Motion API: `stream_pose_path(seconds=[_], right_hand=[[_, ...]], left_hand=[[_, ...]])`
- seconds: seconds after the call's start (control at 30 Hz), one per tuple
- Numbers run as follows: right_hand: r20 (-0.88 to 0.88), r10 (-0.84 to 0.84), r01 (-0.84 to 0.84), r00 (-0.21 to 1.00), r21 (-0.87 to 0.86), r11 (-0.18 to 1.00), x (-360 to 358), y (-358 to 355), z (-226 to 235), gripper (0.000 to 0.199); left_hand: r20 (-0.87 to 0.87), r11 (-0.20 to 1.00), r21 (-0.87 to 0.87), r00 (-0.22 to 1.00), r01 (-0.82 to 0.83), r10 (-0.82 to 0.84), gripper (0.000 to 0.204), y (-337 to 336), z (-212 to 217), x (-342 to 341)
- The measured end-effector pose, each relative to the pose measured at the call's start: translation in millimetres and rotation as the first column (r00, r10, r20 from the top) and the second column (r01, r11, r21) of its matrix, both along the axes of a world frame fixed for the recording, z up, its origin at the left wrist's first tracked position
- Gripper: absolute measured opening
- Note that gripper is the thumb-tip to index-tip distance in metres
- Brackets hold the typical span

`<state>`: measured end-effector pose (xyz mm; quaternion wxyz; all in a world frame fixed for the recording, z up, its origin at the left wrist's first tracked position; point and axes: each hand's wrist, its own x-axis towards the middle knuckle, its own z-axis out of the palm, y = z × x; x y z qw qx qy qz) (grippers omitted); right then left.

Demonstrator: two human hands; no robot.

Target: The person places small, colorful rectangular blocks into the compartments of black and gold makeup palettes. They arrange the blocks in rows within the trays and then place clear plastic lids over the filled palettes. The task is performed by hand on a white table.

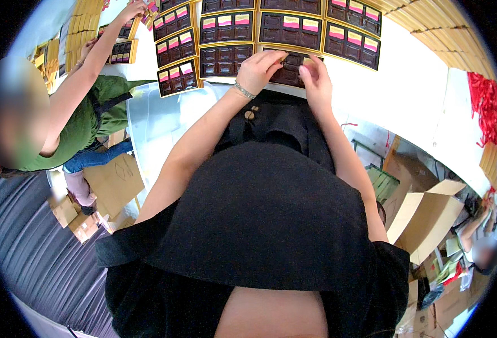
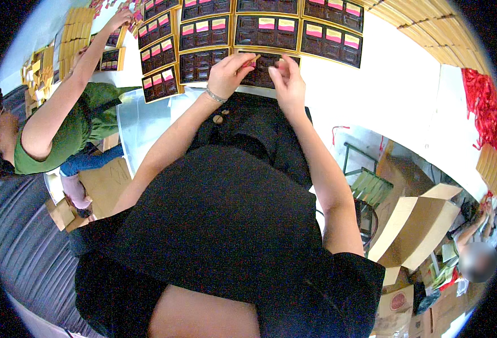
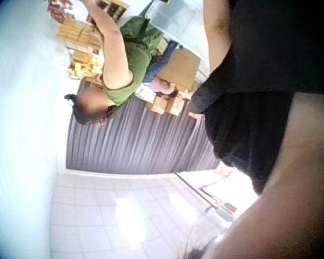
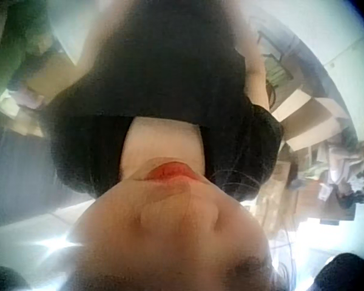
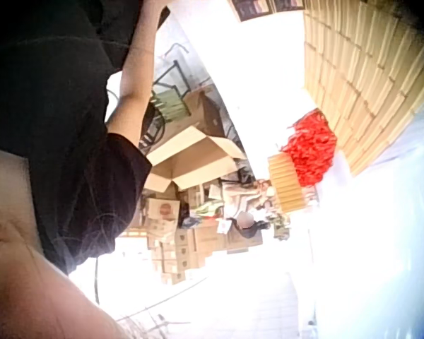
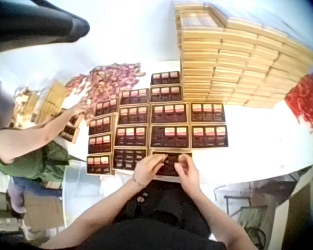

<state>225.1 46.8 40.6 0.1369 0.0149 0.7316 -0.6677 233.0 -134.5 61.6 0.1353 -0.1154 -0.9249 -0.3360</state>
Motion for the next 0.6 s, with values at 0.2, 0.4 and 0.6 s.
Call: stream_pose_path(seconds=[0.2, 0.4, 0.6], right_hand=[[0.480, 0.072, 0.215, 0.874, -0.515, 0.830, -16, -10, -13, 0.028], [0.383, 0.003, 0.163, 0.924, -0.398, 0.903, -17, -9, -36, 0.025], [-0.126, 0.036, -0.001, 0.991, 0.262, 0.965, -30, -5, -31, 0.021]], left_hand=[[0.090, 0.993, 0.110, 0.994, 0.046, -0.056, 0.042, 16, -3, 7], [0.459, 0.768, 0.576, 0.888, -0.280, -0.021, 0.038, 12, -24, 5], [0.788, 0.249, 0.615, 0.592, -0.748, -0.167, 0.023, -10, -21, 4]])
